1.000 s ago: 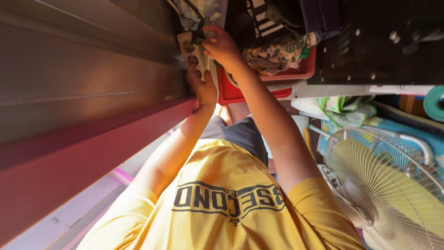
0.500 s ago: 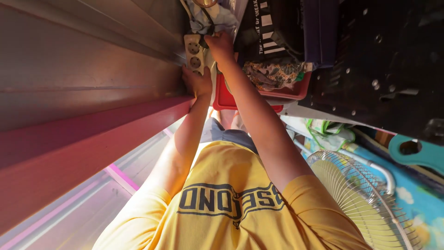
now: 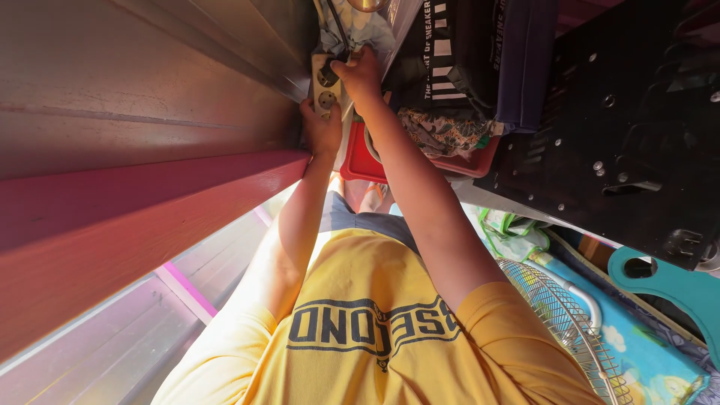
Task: The person installs a lightbulb into a socket on a pink stall and then plugs in the power cord.
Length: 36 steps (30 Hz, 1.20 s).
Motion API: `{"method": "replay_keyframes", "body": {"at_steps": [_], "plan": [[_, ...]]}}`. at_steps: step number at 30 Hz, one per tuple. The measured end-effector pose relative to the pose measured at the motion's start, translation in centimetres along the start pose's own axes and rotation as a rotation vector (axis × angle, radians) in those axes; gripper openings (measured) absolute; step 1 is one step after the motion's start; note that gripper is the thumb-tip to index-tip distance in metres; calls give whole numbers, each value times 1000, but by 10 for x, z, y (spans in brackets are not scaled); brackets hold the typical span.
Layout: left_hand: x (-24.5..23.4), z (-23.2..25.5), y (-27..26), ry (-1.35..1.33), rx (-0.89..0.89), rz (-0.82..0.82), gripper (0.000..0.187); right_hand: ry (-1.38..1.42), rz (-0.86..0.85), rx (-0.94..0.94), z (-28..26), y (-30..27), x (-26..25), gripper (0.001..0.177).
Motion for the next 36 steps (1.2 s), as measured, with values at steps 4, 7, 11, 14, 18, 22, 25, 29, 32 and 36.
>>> {"method": "replay_keyframes", "body": {"at_steps": [4,7,11,14,18,22,25,29,32,36], "plan": [[0,-4,3,-36,-52,29,65,-23,-58,-7,-9,-8,-11,44],[0,-9,7,-38,-60,42,60,-60,-11,-27,-10,-14,-19,51],[0,-6,5,13,-69,54,54,-3,-8,-162,-6,-21,-21,34],[1,-8,5,13,-40,84,52,73,26,-267,-9,-26,-21,39],[-2,3,-1,-2,17,116,51,245,12,-225,-23,-35,-27,48],[-3,7,-2,54,-6,109,51,369,-12,-247,-8,-29,-21,41],[-3,8,-1,68,17,89,51,295,-48,-382,3,-26,-13,29],[-3,7,2,69,19,67,49,136,7,-365,-2,-31,-3,18],[-1,3,3,39,64,58,48,164,29,-390,-6,-36,1,22],[1,-3,7,38,84,54,49,173,63,-469,3,-34,9,27]]}}
Point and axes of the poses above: each hand's wrist, its own y-axis towards the middle knuckle, its own x-axis out of the palm, z = x × y, the point moved 1 cm from there along y, towards the middle knuckle, and after that the axes turned 15 degrees about -y, right-handed, at the moved point
